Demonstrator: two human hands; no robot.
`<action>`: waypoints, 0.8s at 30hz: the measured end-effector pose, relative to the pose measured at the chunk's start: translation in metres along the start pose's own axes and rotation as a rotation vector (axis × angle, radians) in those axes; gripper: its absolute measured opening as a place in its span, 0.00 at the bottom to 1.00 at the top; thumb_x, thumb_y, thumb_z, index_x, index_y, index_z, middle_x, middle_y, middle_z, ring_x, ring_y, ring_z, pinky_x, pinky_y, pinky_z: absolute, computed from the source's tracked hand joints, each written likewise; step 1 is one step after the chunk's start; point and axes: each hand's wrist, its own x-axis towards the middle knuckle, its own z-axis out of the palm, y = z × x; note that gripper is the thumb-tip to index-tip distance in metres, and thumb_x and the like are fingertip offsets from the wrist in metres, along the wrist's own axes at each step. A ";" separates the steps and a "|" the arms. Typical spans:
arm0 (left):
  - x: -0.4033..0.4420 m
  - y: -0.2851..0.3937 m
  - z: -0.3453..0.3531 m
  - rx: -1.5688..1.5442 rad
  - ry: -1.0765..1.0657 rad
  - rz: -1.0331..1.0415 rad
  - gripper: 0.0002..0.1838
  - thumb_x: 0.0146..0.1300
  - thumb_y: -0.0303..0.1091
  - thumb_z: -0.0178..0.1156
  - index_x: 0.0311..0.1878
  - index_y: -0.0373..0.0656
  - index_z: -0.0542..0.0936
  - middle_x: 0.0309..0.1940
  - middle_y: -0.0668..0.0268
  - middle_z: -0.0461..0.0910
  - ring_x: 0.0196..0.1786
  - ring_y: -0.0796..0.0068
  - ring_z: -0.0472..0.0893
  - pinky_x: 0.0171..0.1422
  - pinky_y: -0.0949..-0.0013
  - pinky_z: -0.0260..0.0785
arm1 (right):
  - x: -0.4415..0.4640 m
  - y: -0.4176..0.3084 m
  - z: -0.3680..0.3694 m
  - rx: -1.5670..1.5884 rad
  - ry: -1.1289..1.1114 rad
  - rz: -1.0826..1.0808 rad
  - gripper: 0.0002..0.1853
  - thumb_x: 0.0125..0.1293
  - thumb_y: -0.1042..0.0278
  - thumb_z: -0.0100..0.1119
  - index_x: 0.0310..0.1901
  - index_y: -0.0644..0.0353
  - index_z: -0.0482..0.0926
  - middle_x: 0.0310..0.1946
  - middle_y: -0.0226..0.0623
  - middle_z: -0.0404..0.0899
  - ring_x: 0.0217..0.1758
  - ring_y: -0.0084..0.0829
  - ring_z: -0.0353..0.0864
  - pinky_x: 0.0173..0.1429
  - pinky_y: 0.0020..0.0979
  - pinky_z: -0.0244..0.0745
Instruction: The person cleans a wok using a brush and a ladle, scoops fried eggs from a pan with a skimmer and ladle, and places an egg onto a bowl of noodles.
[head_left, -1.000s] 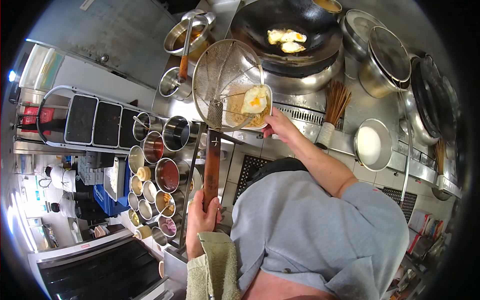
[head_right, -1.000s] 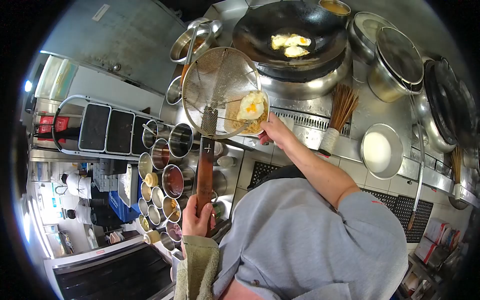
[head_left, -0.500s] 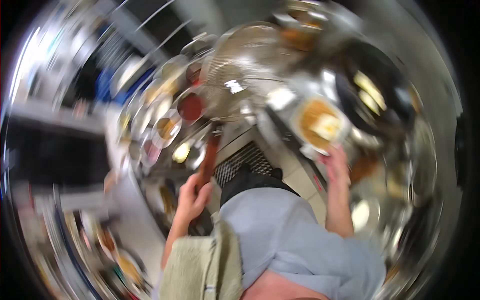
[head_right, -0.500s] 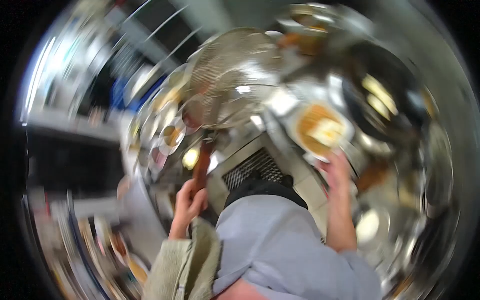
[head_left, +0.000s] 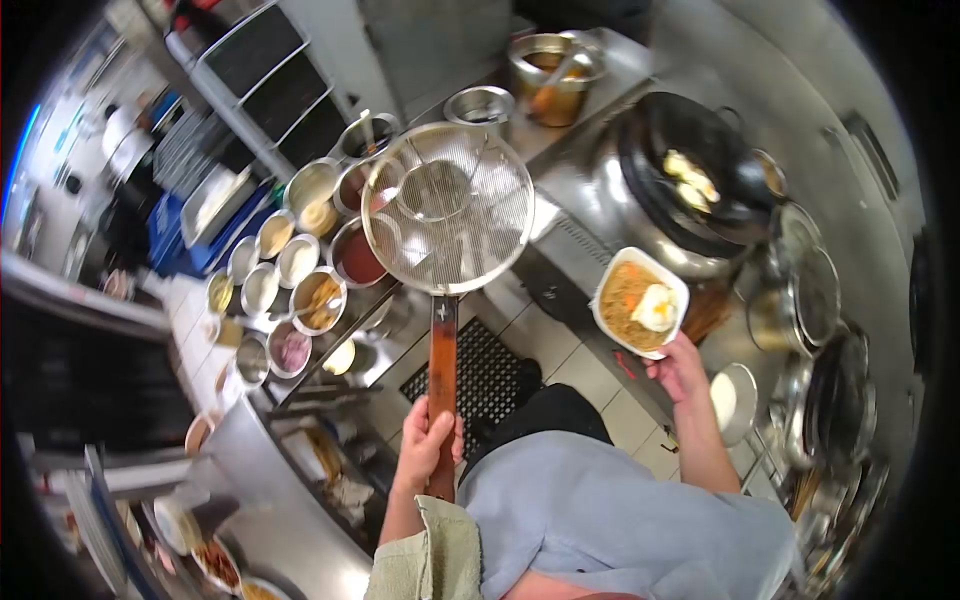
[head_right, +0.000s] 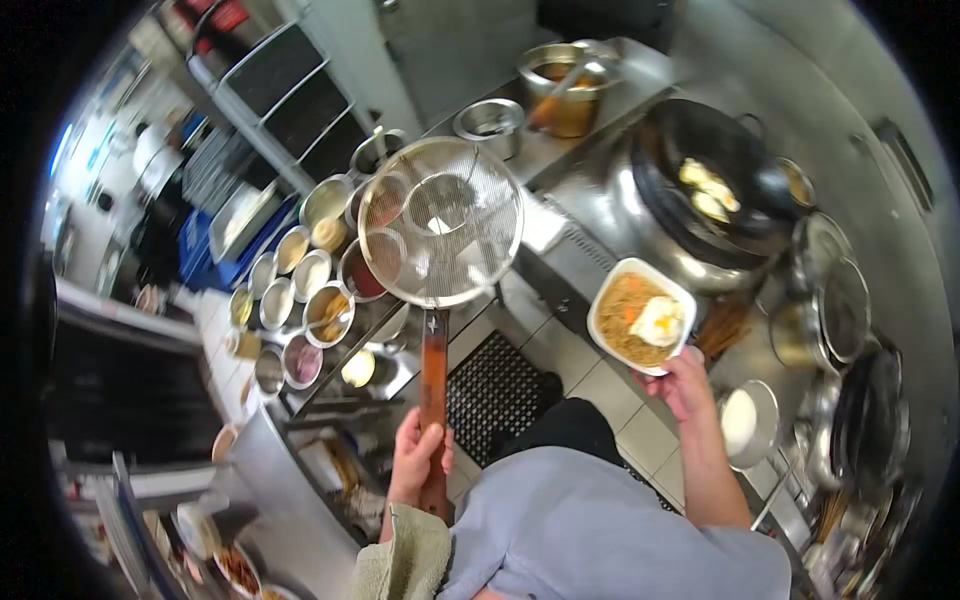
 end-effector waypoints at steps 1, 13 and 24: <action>0.021 0.013 0.010 0.011 -0.058 0.019 0.12 0.68 0.34 0.54 0.48 0.38 0.66 0.27 0.63 0.74 0.17 0.78 0.72 0.20 0.74 0.68 | -0.006 -0.003 0.008 -0.015 0.031 0.000 0.21 0.56 0.76 0.49 0.54 0.65 0.69 0.33 0.39 0.78 0.24 0.27 0.77 0.22 0.25 0.77; 0.177 0.073 0.121 0.530 -0.357 0.170 0.06 0.70 0.33 0.51 0.41 0.41 0.69 0.24 0.68 0.73 0.18 0.82 0.71 0.19 0.77 0.63 | -0.071 0.018 -0.019 0.231 0.171 -0.096 0.23 0.60 0.74 0.49 0.59 0.62 0.64 0.37 0.36 0.77 0.27 0.25 0.78 0.25 0.27 0.78; 0.217 0.019 0.030 0.620 -0.417 -0.111 0.11 0.69 0.40 0.52 0.38 0.41 0.70 0.19 0.69 0.71 0.16 0.79 0.71 0.20 0.76 0.63 | -0.071 -0.008 -0.027 0.159 0.179 -0.103 0.30 0.56 0.76 0.47 0.64 0.61 0.61 0.40 0.38 0.77 0.28 0.26 0.79 0.25 0.26 0.77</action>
